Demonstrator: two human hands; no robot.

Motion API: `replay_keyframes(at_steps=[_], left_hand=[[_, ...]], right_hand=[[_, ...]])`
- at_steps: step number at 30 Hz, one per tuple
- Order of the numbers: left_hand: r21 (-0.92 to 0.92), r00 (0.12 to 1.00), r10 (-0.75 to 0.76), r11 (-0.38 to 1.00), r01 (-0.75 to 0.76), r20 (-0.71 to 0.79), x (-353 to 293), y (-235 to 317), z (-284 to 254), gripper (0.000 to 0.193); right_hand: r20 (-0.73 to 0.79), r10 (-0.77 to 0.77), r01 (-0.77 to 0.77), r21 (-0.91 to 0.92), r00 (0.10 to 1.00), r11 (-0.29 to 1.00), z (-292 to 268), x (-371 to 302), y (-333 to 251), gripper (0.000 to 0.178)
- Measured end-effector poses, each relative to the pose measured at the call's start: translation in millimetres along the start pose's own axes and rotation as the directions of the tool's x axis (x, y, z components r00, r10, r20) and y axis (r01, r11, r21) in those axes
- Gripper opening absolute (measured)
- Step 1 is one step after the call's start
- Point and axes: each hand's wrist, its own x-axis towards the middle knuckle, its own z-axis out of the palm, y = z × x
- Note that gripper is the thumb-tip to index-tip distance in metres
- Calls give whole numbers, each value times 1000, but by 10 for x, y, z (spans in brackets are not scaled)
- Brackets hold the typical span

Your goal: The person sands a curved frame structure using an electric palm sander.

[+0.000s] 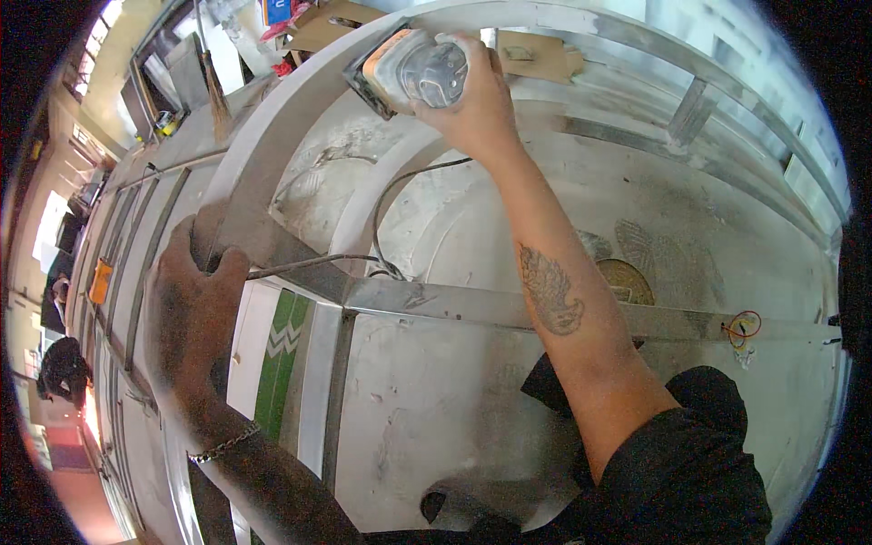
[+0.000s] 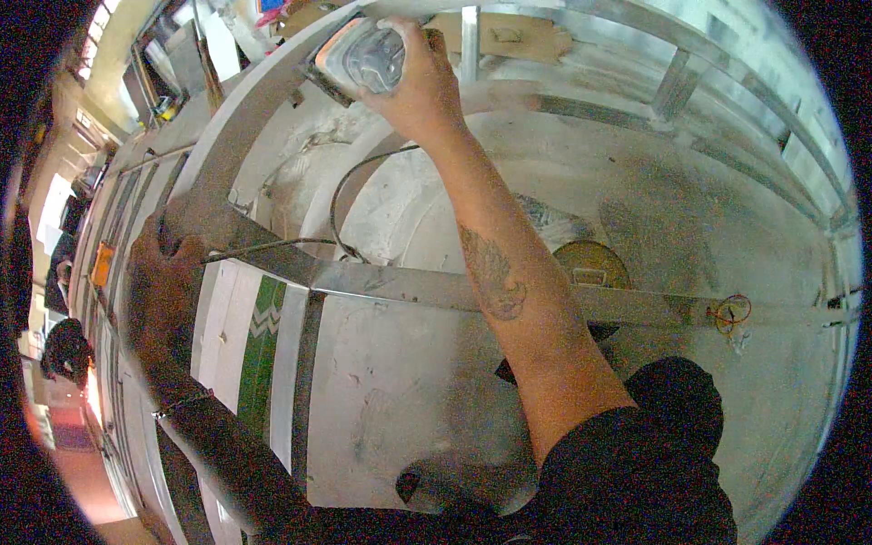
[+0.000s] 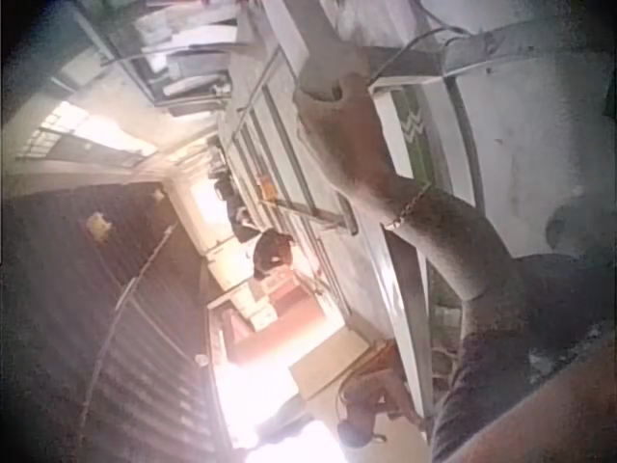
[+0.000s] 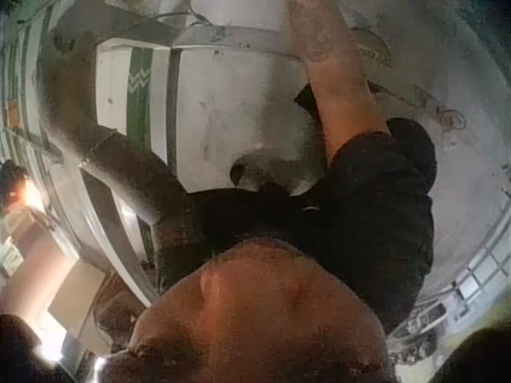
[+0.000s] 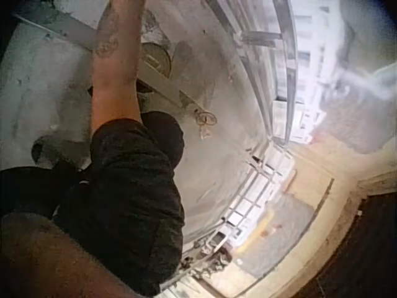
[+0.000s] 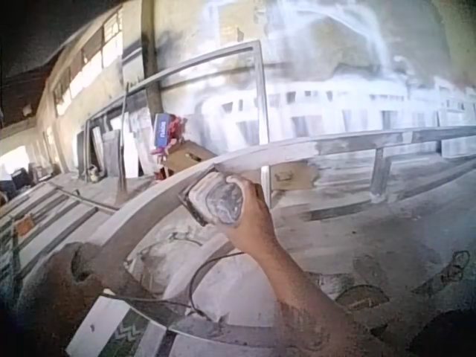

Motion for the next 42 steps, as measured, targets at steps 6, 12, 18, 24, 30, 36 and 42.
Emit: replay_keyframes(at_steps=[6, 12, 18, 24, 30, 36, 42], left_hand=[[-69, 1000, -15, 997, 15, 6, 10, -65, -25, 62], [-53, 997, -39, 998, 43, 68, 36, -39, 17, 63], [-22, 998, -66, 998, 66, 5, -7, 2, 10, 63], [-32, 999, -34, 999, 34, 9, 7, -13, -20, 62], [-27, 1000, 12, 1000, -13, -27, 32, -15, 50, 63], [-41, 999, -39, 998, 39, 9, 19, 5, -17, 65], [-32, 999, -30, 999, 30, -14, 14, -13, 6, 65]], right_hand=[[56, -67, 61, 91, 996, 994, 50, -33, -128, 89], [51, -96, 94, 43, 994, 995, -2, -19, -19, 89], [22, -24, 24, 5, 999, 1000, -29, 33, -13, 89], [53, -97, 93, 79, 994, 993, 35, -45, -111, 90], [47, -137, 130, 134, 989, 982, 44, -111, -155, 89], [64, -167, 148, 226, 984, 963, 23, -183, -307, 86], [138, -206, 165, 263, 969, 951, -4, -248, -397, 91]])
